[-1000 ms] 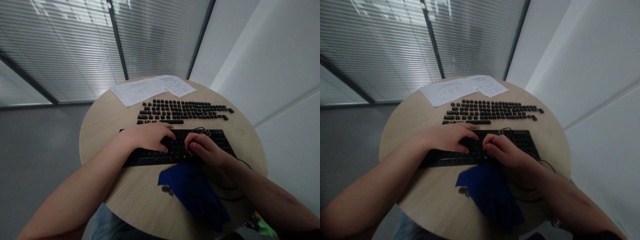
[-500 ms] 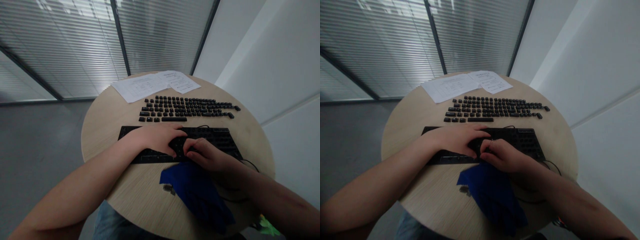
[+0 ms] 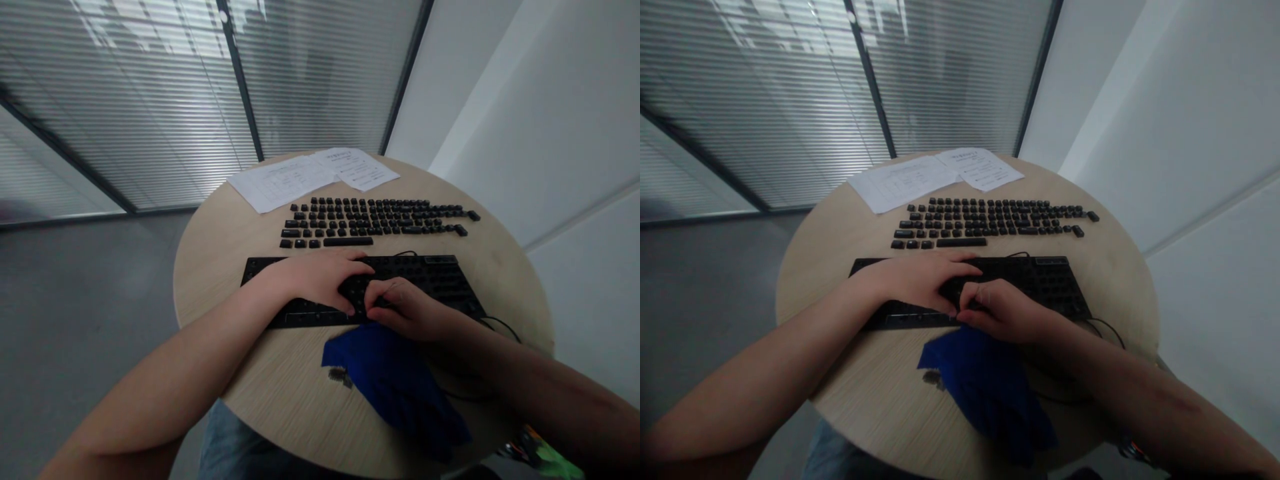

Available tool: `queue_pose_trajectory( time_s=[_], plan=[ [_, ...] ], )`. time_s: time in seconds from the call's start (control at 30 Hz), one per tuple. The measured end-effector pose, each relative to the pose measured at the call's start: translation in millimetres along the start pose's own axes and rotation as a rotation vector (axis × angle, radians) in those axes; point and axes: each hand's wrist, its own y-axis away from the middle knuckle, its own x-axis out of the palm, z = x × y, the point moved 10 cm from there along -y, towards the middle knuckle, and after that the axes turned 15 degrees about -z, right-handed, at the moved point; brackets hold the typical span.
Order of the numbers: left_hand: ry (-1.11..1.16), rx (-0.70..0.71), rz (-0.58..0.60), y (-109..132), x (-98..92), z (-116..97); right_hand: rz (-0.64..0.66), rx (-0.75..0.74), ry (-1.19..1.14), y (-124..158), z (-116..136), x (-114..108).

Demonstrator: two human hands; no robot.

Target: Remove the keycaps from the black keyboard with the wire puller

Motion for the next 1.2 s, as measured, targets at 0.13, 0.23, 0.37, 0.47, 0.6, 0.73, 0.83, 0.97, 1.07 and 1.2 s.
queue_pose_trajectory(
  time_s=[0.13, 0.23, 0.37, 0.47, 0.6, 0.73, 0.83, 0.97, 1.07, 1.2],
  plan=[
    [0.032, 0.007, 0.008, 0.1, -1.1, -2.0, -0.076, 0.021, -0.037, 0.2, -4.0, -8.1],
    [0.046, 0.002, 0.018, 0.5, -0.9, -2.2, -0.1, 0.029, -0.057, 0.3, -3.9, -10.3],
    [0.052, -0.008, 0.018, 0.7, -1.9, -2.0, -0.11, 0.026, -0.088, 0.2, -1.3, -10.1],
    [0.048, -0.019, 0.025, 0.7, -1.8, -1.4, -0.222, 0.111, -0.19, 0.8, -8.9, -19.6],
    [0.06, -0.024, 0.037, 1.0, 0.6, 1.0, -0.439, 0.237, -0.31, 6.9, -24.2, -38.4],
    [0.08, -0.02, 0.024, 1.8, -2.2, 4.0, -0.389, 0.187, -0.202, 6.8, -18.5, -37.3],
    [0.107, -0.012, -0.033, 0.9, -14.6, 2.3, -0.433, 0.115, -0.081, 5.4, -12.0, -47.8],
    [0.163, 0.024, -0.16, -1.8, -34.9, -6.1, -0.481, 0.006, 0.043, 3.1, -1.4, -59.6],
    [0.153, 0.019, -0.228, -3.4, -40.4, -6.9, -0.486, -0.088, 0.097, 2.2, 9.7, -61.2],
    [0.128, 0.021, -0.252, -4.6, -38.2, -6.4, -0.468, -0.177, 0.136, 2.2, 20.2, -58.6]
  ],
)
